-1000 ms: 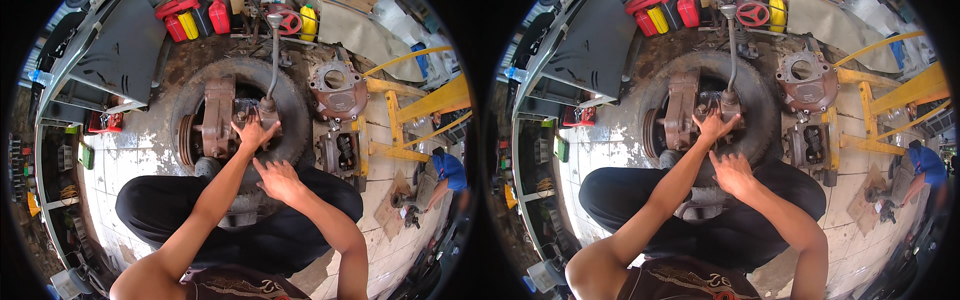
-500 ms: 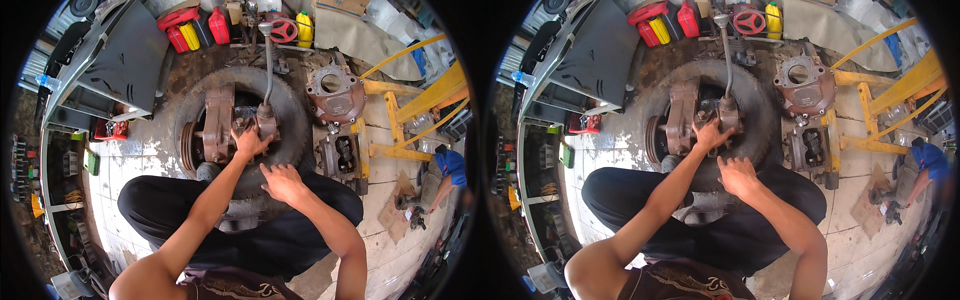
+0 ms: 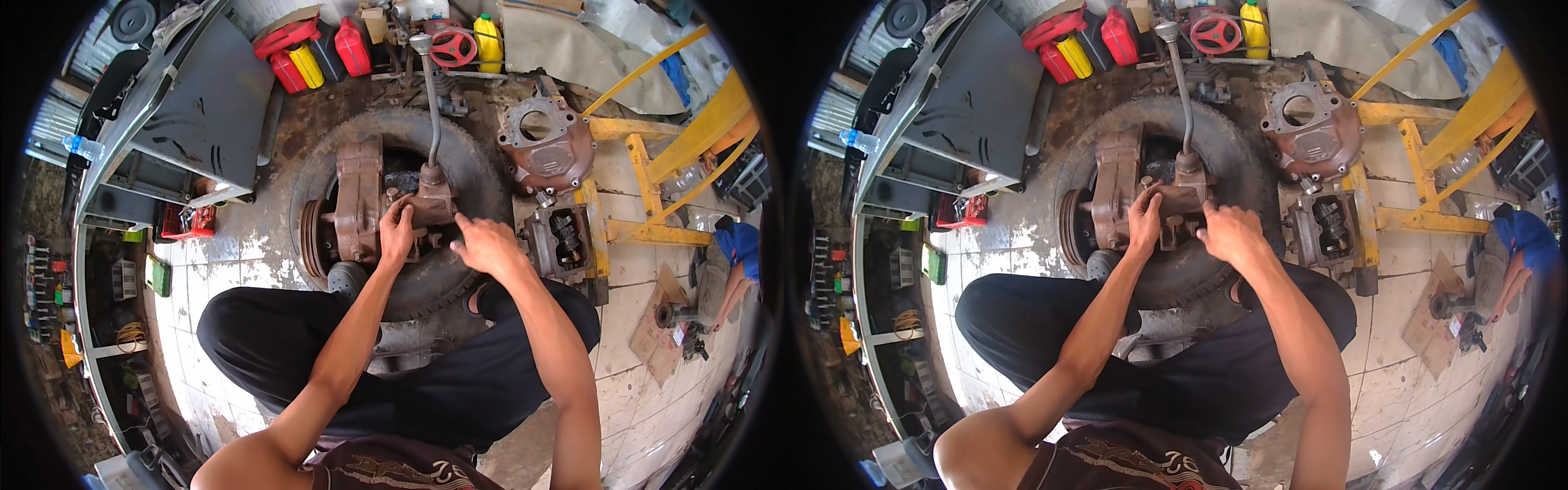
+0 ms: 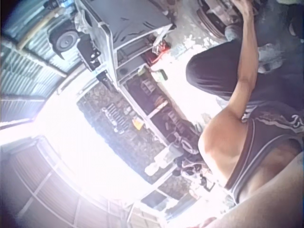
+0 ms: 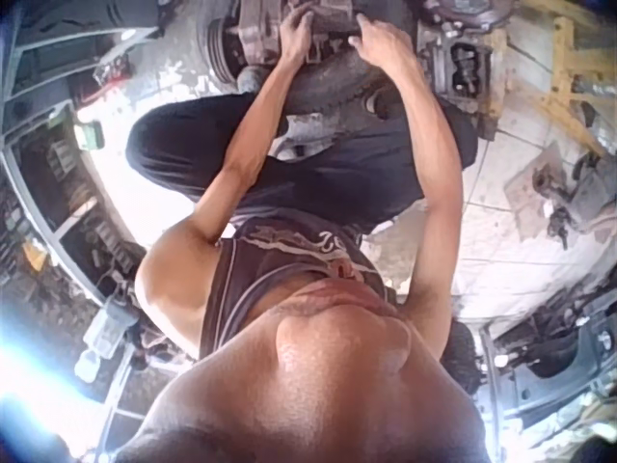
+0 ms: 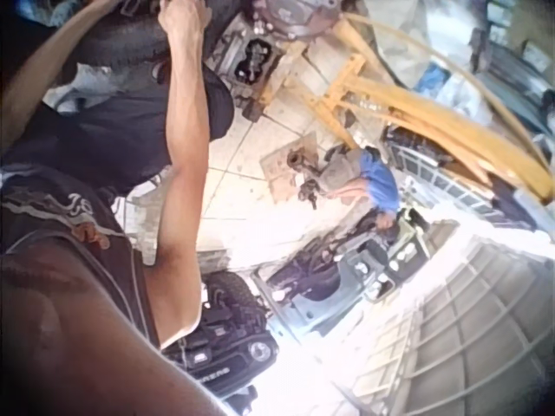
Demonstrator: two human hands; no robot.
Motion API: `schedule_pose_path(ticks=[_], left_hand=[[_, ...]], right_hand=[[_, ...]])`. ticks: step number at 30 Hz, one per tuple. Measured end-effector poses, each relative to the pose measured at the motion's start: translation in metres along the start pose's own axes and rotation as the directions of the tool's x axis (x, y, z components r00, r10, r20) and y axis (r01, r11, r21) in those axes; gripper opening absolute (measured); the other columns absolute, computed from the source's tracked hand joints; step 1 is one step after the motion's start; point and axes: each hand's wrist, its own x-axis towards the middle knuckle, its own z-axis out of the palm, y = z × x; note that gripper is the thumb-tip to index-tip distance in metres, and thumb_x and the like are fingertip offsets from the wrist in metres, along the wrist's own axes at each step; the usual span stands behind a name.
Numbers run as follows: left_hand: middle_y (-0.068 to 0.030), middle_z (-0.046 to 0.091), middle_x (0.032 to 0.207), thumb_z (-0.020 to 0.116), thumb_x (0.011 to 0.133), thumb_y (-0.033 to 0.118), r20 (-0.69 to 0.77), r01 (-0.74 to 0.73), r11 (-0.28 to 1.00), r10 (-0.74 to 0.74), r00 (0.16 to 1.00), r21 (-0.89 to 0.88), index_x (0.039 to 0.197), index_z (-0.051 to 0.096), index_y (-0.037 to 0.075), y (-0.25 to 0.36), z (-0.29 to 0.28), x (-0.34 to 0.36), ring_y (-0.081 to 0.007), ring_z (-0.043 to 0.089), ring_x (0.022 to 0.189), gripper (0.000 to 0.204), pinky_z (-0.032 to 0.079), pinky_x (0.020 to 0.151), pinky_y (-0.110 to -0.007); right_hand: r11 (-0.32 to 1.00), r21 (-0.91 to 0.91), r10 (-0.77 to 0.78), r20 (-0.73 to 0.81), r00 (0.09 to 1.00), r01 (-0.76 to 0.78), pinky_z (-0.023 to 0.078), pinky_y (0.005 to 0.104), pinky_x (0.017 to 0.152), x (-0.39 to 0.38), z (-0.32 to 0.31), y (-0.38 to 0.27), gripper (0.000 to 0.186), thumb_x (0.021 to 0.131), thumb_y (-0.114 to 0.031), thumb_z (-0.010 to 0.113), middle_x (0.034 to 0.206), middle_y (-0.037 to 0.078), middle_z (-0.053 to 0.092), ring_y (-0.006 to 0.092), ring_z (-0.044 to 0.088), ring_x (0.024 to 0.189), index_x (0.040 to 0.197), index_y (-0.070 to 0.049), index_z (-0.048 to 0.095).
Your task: The person sits on the floor and uses a wire brush to clean a rusty mechanical component, likely a brake assembly, resting on a tire. The person repeatedly scrubs the surface of the metal part to remove rust and debris.
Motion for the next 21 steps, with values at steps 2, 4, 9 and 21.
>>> schedule_pose_path(ticks=[2,4,9,21], left_hand=[[-0.0057,0.069,0.115,0.053,0.102,0.011,0.112,0.013,0.992,0.0,0.994,-0.122,0.128,0.064,-0.002,0.018,0.007,-0.006,-0.011,0.061,0.103,0.031,0.046,0.095,-0.026],[-0.0014,0.068,0.109,0.052,0.104,0.01,0.211,0.028,0.979,0.016,0.977,-0.202,0.128,0.064,0.001,0.037,0.014,-0.012,-0.0084,0.058,0.097,0.029,0.046,0.089,-0.024],[-0.0027,0.067,0.115,0.048,0.104,0.01,0.386,0.071,0.955,0.048,0.921,-0.288,0.13,0.063,0.002,0.072,0.013,-0.023,-0.0093,0.057,0.106,0.031,0.043,0.098,-0.026],[-0.0006,0.068,0.104,0.056,0.103,0.015,0.399,0.043,0.969,0.06,0.915,-0.243,0.117,0.066,0.001,0.099,0.008,-0.03,-0.0076,0.059,0.095,0.023,0.048,0.087,-0.026]], right_hand=[[0.996,0.083,0.052,-0.146,0.988,-0.04,0.051,0.049,0.095,0.005,-0.002,0.013,0.061,0.095,-0.037,0.062,0.121,0.021,0.066,0.0383,0.063,0.112,0.143,-0.003,0.047],[0.982,0.186,0.078,-0.308,0.948,-0.021,0.051,0.0473,0.097,0.011,0.0,0.025,0.061,0.095,-0.038,0.062,0.125,0.022,0.065,0.0381,0.063,0.116,0.142,-0.002,0.048],[0.699,0.713,0.091,-0.161,0.983,0.052,0.051,0.039,0.098,0.009,-0.025,0.025,0.059,0.094,-0.035,0.068,0.13,0.022,0.064,0.033,0.063,0.121,0.138,0.002,0.054],[0.447,0.88,-0.019,-0.166,0.986,0.157,0.05,0.0271,0.079,0.001,-0.036,0.026,0.021,0.09,-0.013,0.074,0.094,0.002,0.071,0.0088,0.062,0.086,0.106,0.001,0.072]])
